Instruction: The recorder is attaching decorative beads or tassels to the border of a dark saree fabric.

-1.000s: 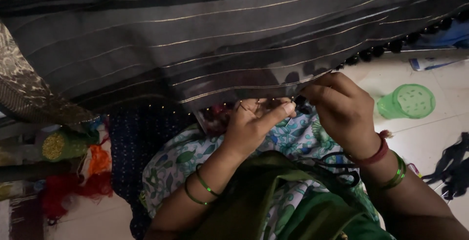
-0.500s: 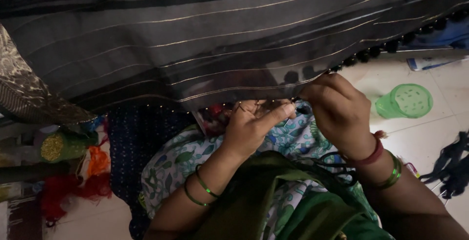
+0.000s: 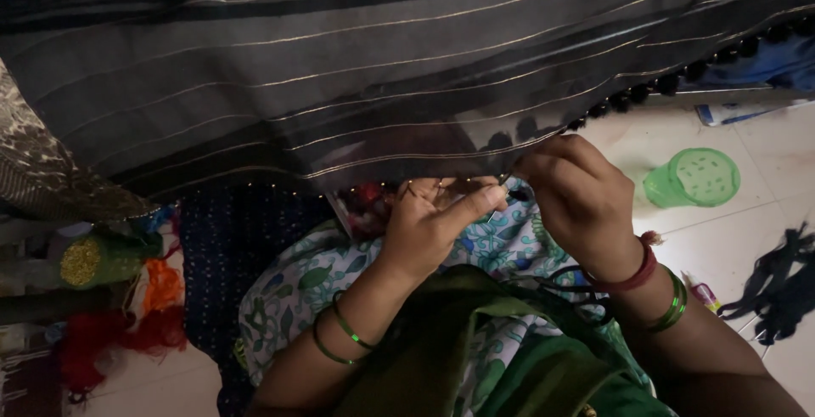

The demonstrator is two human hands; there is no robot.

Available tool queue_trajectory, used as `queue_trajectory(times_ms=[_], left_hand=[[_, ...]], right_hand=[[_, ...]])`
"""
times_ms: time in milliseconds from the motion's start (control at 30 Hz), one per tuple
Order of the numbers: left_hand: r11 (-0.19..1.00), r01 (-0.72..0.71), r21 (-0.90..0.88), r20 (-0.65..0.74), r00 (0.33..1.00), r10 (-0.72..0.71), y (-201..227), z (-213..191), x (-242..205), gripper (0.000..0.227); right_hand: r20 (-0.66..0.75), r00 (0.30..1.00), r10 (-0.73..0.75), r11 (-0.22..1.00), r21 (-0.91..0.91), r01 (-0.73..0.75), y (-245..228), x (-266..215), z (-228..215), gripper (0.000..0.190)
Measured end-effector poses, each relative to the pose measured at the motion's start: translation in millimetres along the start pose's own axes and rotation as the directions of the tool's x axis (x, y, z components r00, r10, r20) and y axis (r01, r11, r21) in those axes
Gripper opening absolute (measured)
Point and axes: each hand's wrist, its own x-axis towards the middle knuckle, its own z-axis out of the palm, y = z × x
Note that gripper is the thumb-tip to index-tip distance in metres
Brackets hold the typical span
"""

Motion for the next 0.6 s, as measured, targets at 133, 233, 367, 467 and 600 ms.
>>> queue_trajectory(times_ms=[133, 233, 367, 467, 600], left_hand=[[1.000, -0.012, 0.022, 0.003, 1.000, 0.012, 2.9, 1.2, -0.6, 0.005], [1.000, -0.006, 0.022, 0.005, 1.000, 0.006, 2.6, 1.2, -0.6, 0.005], [0.999, -0.009, 0.035, -0.003, 1.000, 0.009, 3.9, 2.5, -0.6, 0.006], [0.999, 0.003, 0.050, -0.004, 1.000, -0.002, 3.3, 2.8, -0.7, 0.007], [0.995, 0.055, 0.079, -0.030, 0.998, -0.053, -0.2, 0.8, -2.0, 0.009]], right_hand=[[0.009, 1.000, 0.017, 1.000, 0.002, -0.018, 1.6, -0.5, -0.5, 0.024], [0.005, 1.000, -0.007, 1.000, -0.006, 0.007, 0.4, 1.1, -0.9, 0.022], [0.005, 1.000, -0.017, 1.000, -0.007, 0.017, -1.2, 1.5, -2.0, 0.023], [-0.004, 1.000, 0.020, 1.000, 0.022, -0.020, -2.7, 0.5, -0.2, 0.024], [-0.026, 0.998, 0.059, 0.994, 0.092, -0.056, 0.9, -9.2, 4.4, 0.023]])
